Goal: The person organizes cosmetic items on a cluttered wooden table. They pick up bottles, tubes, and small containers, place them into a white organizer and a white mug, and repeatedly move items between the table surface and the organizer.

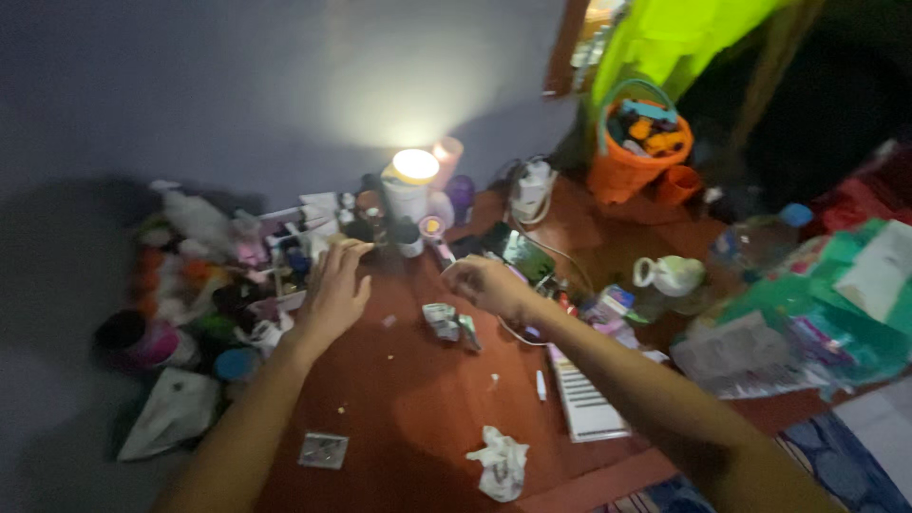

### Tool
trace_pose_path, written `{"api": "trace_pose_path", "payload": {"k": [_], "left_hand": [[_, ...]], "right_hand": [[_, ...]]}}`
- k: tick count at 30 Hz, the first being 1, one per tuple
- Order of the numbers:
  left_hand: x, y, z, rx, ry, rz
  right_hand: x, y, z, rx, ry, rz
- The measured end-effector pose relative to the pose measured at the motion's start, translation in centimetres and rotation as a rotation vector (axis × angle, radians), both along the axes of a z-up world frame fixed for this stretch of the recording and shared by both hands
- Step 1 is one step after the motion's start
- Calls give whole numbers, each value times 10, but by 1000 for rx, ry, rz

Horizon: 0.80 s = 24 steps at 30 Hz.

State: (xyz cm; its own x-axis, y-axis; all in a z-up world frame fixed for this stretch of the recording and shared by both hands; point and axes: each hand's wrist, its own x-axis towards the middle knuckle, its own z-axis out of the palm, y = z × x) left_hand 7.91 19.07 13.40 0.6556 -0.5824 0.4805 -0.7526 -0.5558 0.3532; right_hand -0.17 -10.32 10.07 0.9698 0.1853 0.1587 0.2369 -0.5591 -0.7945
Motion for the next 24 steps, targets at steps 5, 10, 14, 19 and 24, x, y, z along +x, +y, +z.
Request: {"api": "trace_pose_path", "payload": {"k": [5, 10, 14, 19, 24], "left_hand": [[-1, -87, -7, -51, 92, -77], [-9, -154, -32, -230, 327, -194], [-19, -203, -56, -135, 541, -113], [-18, -247, -102, 47, 636, -42], [-9, -285, -169, -97, 606, -260]], "right_hand": [[-10, -87, 2, -60, 92, -180], [-15, -165, -20, -13, 66, -210], [-10, -220, -49, -50, 229, -276], [-7, -274, -90, 35, 263, -269], [-15, -293, -117, -369, 290, -129]]}}
